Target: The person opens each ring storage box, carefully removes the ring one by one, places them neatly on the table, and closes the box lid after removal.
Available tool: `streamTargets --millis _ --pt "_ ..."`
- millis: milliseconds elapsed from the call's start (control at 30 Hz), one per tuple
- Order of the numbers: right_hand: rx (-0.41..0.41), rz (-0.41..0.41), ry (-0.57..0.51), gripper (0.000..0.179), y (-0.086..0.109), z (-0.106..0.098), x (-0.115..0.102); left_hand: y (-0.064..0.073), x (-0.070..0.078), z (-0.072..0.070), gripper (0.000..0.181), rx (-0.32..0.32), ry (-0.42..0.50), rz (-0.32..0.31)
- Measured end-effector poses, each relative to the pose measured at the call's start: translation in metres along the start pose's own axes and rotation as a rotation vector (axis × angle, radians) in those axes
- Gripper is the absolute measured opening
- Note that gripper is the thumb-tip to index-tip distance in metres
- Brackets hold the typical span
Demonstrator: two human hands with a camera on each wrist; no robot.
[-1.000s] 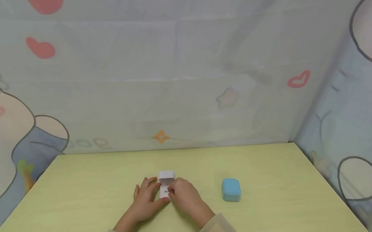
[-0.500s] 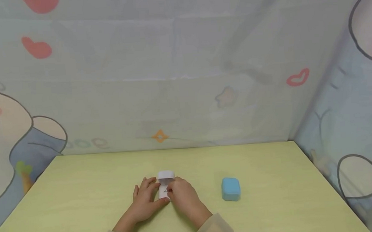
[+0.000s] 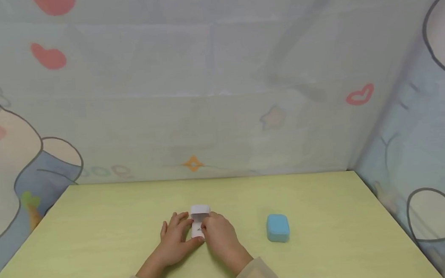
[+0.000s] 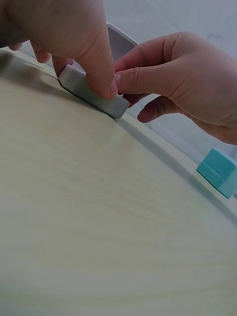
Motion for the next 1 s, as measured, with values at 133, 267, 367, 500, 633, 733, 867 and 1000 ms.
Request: streamTargets --millis 133,267,367,500,633,733,867,1000 --pt "0.016 0.003 0.024 0.006 0.0005 -0.0004 -0.0009 -0.0003 0.0016 -0.002 0.061 -0.002 -0.007 0.0" --pt "0.024 0.001 0.029 0.007 -0.0006 -0.0003 -0.0003 -0.0007 0.0023 -0.0026 0.061 -0.004 -0.016 -0.001" --pt "0.037 -0.009 0.027 0.007 -0.0009 -0.001 -0.0005 -0.0007 0.003 -0.0033 0.061 0.002 -0.016 0.008" --pt "0.041 -0.017 0.017 0.008 0.0003 -0.0008 -0.001 0.0007 0.003 -0.0031 0.061 -0.002 -0.014 0.0" --pt "0.044 -0.021 0.008 0.008 0.0014 0.001 -0.0005 0.0022 0.0026 -0.0026 0.062 -0.006 -0.007 -0.005" --pt "0.05 -0.027 0.01 0.007 0.0014 0.0019 -0.0001 0.0027 0.0028 -0.0028 0.062 -0.006 -0.002 0.0" --pt "0.059 -0.028 0.017 0.006 0.0008 0.0028 0.0006 0.0024 0.0026 -0.0023 0.062 -0.011 -0.007 -0.01" --pt "0.055 -0.019 0.021 0.005 -0.0001 0.0034 0.0013 0.0013 0.0023 -0.0022 0.062 -0.013 -0.012 -0.017"
Point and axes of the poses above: each hand's wrist, its own y-axis away from the middle knuckle, its own z-axis out of the palm, x = y × z, the point moved 5 cm from there along -y, towards the middle knuckle, and after that the axes turned 9 degrees about -x, right-handed, at the moved point
